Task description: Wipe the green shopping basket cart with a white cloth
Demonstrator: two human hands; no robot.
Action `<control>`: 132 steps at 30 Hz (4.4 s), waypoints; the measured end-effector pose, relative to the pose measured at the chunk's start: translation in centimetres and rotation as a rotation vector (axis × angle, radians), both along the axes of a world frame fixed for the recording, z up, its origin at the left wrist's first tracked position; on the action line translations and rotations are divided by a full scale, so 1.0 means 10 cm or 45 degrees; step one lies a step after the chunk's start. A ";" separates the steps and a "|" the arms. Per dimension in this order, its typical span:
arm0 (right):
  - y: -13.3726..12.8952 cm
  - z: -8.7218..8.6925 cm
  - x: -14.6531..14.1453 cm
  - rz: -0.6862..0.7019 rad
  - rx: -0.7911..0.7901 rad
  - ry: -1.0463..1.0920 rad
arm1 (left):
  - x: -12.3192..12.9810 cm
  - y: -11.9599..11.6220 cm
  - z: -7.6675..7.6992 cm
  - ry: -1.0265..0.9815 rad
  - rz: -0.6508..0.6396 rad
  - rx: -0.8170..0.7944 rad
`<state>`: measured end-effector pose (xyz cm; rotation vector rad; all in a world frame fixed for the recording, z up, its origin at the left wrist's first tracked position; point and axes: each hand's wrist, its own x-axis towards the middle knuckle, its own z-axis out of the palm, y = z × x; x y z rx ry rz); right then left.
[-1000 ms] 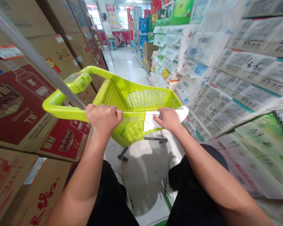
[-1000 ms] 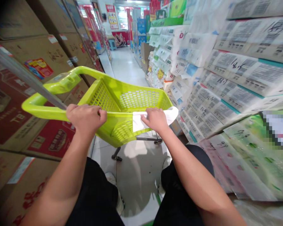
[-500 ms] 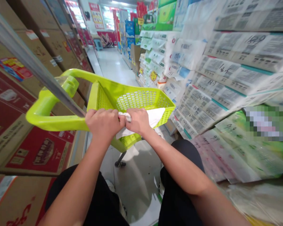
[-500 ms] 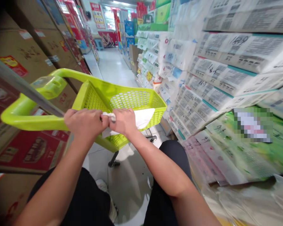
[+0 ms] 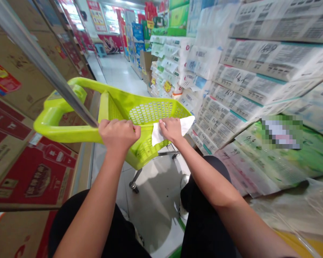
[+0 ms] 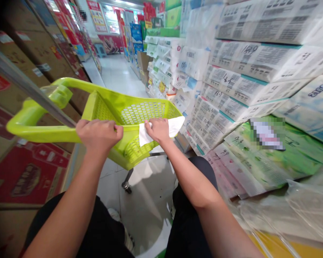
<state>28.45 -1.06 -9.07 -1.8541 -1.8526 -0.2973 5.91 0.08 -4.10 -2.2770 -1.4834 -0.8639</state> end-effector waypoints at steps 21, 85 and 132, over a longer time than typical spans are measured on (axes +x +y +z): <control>-0.03 0.01 0.66 -0.448 -0.160 -0.029 | 0.17 -0.05 -0.01 0.108 -0.146 0.024; -0.42 0.06 -0.05 -0.014 0.145 -0.048 | 0.57 -0.06 -0.02 0.130 -0.281 0.051; -0.23 0.22 0.52 -0.500 -0.400 -0.073 | 0.35 0.22 -0.02 0.029 -0.206 0.099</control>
